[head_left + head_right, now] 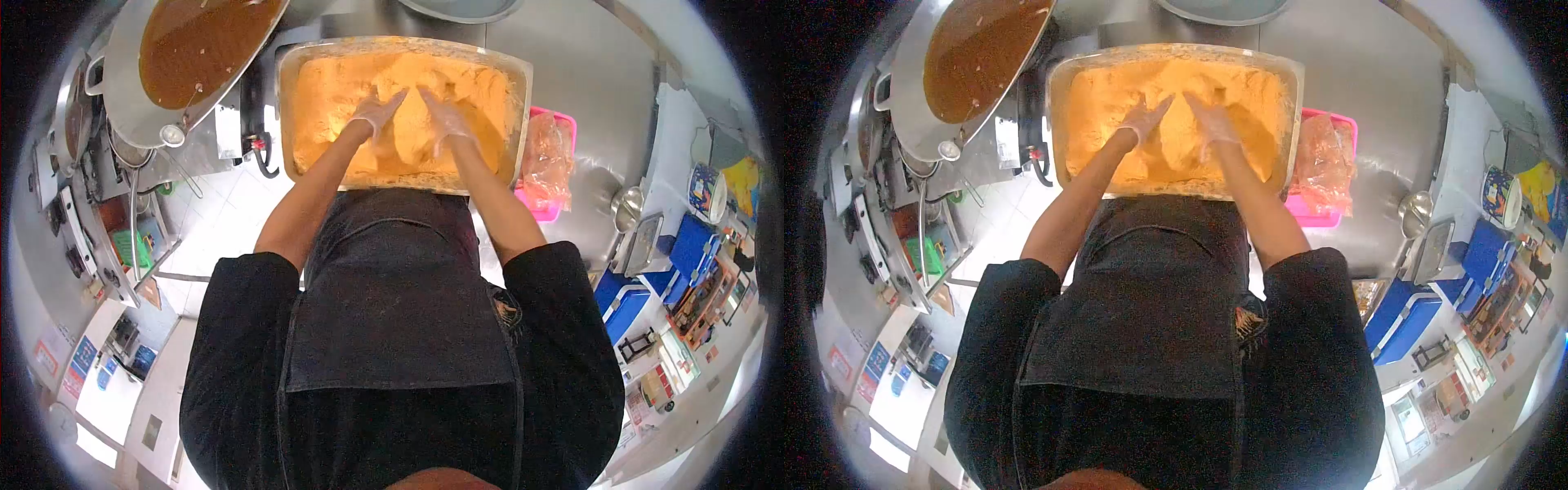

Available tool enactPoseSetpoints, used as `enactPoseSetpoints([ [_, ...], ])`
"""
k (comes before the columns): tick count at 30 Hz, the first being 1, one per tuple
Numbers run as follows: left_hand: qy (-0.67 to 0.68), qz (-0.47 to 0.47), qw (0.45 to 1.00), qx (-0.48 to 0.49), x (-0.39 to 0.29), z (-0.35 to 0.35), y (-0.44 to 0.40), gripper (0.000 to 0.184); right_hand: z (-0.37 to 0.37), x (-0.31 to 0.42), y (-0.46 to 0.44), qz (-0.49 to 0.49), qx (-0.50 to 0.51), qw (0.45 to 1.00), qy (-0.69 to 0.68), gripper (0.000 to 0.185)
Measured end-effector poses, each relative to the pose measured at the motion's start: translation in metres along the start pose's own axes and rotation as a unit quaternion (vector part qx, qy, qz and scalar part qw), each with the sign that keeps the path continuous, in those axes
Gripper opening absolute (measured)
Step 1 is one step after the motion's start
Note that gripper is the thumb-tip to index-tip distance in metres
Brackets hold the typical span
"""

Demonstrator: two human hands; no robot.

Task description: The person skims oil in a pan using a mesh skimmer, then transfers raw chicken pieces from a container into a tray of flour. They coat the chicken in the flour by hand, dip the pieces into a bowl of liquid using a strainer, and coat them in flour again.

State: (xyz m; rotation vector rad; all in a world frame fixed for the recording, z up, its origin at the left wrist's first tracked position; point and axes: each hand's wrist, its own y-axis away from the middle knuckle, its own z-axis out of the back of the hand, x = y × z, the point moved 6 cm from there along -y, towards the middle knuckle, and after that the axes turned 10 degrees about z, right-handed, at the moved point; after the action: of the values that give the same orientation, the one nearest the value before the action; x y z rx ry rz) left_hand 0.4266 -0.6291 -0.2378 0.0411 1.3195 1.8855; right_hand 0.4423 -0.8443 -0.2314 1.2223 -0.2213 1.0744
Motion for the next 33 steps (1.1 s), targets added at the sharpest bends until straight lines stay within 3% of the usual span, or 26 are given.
enactPoseSetpoints([
  [2,0.051,-0.007,0.998,0.032,-0.001,-0.001,0.0,0.109,-0.02,-0.013,-0.012,0.021,0.027,0.999,-0.025,0.08],
  [4,0.059,-0.009,0.998,0.021,0.007,0.001,0.004,0.095,-0.021,0.019,0.03,-0.03,0.083,0.983,-0.161,0.089],
  [6,0.048,-0.026,0.998,0.011,0.01,0.009,-0.003,0.089,-0.021,0.033,0.03,0.02,0.087,0.969,-0.229,0.089],
  [9,0.189,-0.012,0.982,-0.008,-0.018,0.04,0.037,0.106,-0.015,0.017,0.016,0.185,0.045,0.964,-0.187,0.078],
  [13,0.158,-0.076,0.984,0.025,-0.029,0.078,0.096,0.1,0.044,0.06,0.085,0.28,0.021,0.96,-0.021,0.073],
  [15,0.109,-0.063,0.991,0.05,-0.01,0.085,0.097,0.099,0.072,0.037,0.085,0.269,0.0,0.963,0.023,0.072],
  [18,-0.005,0.09,0.996,-0.021,0.025,0.078,0.084,0.102,0.075,-0.038,0.037,0.161,-0.023,0.982,0.091,0.072],
  [20,-0.014,0.067,0.998,0.015,0.033,0.037,0.05,0.107,0.059,-0.045,0.023,0.064,-0.047,0.974,0.213,0.075],
  [25,0.151,0.122,0.973,0.123,-0.028,0.006,0.066,0.119,-0.002,0.016,0.021,0.02,0.029,0.996,-0.081,0.089],
  [27,0.209,0.108,0.965,0.117,-0.004,-0.016,0.024,0.117,-0.008,0.018,0.022,0.009,0.026,0.982,-0.186,0.086],
  [29,0.21,0.073,0.969,0.108,-0.035,0.016,0.072,0.107,-0.006,0.02,0.028,-0.036,0.03,0.963,-0.264,0.081],
  [33,0.148,-0.109,0.971,0.153,-0.035,0.047,0.087,0.087,0.013,0.015,0.038,0.17,0.09,0.938,-0.289,0.062],
])
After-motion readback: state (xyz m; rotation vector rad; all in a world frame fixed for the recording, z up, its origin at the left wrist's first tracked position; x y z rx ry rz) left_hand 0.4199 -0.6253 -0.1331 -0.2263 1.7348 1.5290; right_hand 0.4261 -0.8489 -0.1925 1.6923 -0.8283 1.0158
